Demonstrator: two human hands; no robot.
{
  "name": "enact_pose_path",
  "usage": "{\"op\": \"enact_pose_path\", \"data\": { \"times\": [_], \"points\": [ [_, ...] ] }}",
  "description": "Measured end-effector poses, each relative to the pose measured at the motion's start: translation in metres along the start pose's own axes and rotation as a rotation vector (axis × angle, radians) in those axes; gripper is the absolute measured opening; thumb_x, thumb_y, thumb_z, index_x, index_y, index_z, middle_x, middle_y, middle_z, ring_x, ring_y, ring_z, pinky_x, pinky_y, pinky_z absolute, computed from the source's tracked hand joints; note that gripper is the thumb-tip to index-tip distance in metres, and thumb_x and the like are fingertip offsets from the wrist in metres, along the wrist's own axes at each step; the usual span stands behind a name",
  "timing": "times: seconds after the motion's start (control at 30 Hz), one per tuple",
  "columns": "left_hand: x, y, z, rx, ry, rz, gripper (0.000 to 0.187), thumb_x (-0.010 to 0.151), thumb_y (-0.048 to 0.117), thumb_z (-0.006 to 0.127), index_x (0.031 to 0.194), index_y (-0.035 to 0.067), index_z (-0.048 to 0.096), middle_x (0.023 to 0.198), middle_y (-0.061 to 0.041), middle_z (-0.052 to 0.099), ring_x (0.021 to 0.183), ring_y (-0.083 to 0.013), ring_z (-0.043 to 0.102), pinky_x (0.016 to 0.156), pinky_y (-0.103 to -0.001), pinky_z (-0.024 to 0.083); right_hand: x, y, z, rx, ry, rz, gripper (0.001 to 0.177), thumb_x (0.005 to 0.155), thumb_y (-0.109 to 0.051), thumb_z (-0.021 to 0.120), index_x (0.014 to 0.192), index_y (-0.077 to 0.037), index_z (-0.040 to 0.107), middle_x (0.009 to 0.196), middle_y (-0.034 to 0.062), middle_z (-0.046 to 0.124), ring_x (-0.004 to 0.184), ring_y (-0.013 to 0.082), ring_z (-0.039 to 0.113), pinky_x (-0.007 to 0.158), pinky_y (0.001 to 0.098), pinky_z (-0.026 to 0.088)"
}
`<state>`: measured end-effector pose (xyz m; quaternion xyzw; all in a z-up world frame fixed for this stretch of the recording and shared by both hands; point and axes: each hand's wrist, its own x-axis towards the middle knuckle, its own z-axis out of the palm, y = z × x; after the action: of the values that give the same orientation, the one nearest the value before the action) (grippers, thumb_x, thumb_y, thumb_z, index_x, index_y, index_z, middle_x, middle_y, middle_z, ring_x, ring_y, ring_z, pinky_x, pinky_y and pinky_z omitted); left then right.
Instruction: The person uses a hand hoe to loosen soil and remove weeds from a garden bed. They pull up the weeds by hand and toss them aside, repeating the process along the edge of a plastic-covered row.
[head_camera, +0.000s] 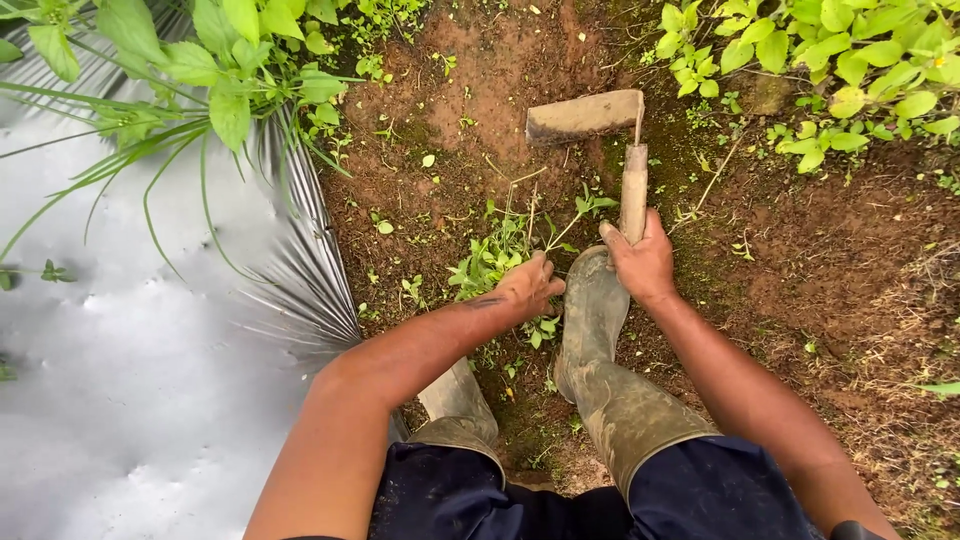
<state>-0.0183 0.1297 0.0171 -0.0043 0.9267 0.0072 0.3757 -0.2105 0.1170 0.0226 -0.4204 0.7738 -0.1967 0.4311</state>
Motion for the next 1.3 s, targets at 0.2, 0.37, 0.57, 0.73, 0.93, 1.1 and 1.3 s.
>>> {"op": "enact_pose_path", "data": {
  "times": [0.2,0.37,0.57,0.73,0.93,1.1,1.3],
  "points": [
    [-0.019,0.004,0.025,-0.366,0.113,-0.285,0.041,0.098,0.016,0.064,0.136,0.031,0.062,0.141,-0.004,0.053,0.123,-0.0293,0.056,0.099,-0.05,0.043,0.005,0.008,0.001,0.007,0.0,-0.026,0.033,0.094,-0.025,0.08,0.111,-0.007,0.057,0.074,0.0184,0.064,0.056,0.0285,0.068,0.053,0.0428,0.056],
    [-0.087,-0.025,0.047,-0.545,0.08,-0.52,0.045,0.09,0.013,0.077,0.132,0.02,0.064,0.131,-0.011,0.059,0.12,-0.0307,0.06,0.1,-0.047,0.048,-0.004,-0.004,-0.003,0.075,-0.006,-0.029,0.03,0.099,-0.02,0.077,0.116,-0.006,0.056,0.078,0.0135,0.064,0.059,0.0217,0.067,0.056,0.0342,0.06],
    [-0.141,-0.016,0.073,-0.558,-0.065,-0.85,0.034,0.092,0.013,0.074,0.124,0.019,0.066,0.123,-0.009,0.059,0.113,-0.0293,0.062,0.092,-0.044,0.048,-0.009,-0.003,0.001,0.075,0.011,-0.087,0.029,0.1,-0.023,0.077,0.112,-0.006,0.056,0.068,0.0123,0.063,0.053,0.0214,0.066,0.051,0.0337,0.057],
    [-0.134,0.001,0.076,-0.598,-0.049,-0.778,0.034,0.091,0.009,0.072,0.123,0.016,0.065,0.12,-0.012,0.06,0.109,-0.031,0.064,0.093,-0.047,0.05,-0.005,0.008,0.007,0.083,0.037,-0.107,0.027,0.101,-0.023,0.076,0.109,-0.007,0.055,0.063,0.0134,0.061,0.05,0.022,0.064,0.048,0.0332,0.055],
    [-0.138,-0.007,0.053,-0.629,0.102,-0.594,0.074,0.089,0.003,0.072,0.153,0.024,0.039,0.126,-0.011,0.059,0.115,-0.0283,0.062,0.095,-0.045,0.052,-0.005,0.008,0.008,0.118,0.056,-0.081,0.026,0.099,-0.021,0.076,0.108,-0.008,0.056,0.062,0.0136,0.061,0.049,0.0216,0.064,0.048,0.0325,0.056],
    [-0.127,-0.031,0.053,-0.472,0.058,-0.529,0.08,0.102,0.022,0.062,0.166,0.022,0.015,0.166,-0.008,0.034,0.155,-0.028,0.025,0.121,-0.046,0.034,-0.004,0.008,0.007,0.105,0.053,-0.103,0.024,0.098,-0.018,0.076,0.107,-0.007,0.056,0.061,0.0143,0.06,0.048,0.0216,0.063,0.046,0.0339,0.055],
    [-0.118,-0.055,0.05,-0.464,0.002,-0.547,0.109,0.077,0.033,0.087,0.165,0.028,0.022,0.175,-0.009,0.006,0.158,-0.0385,-0.004,0.125,-0.063,0.0,-0.004,0.003,0.005,0.093,0.04,-0.08,0.024,0.097,-0.018,0.076,0.108,-0.008,0.057,0.063,0.0143,0.062,0.05,0.0217,0.065,0.049,0.0338,0.057]
  ]
}}
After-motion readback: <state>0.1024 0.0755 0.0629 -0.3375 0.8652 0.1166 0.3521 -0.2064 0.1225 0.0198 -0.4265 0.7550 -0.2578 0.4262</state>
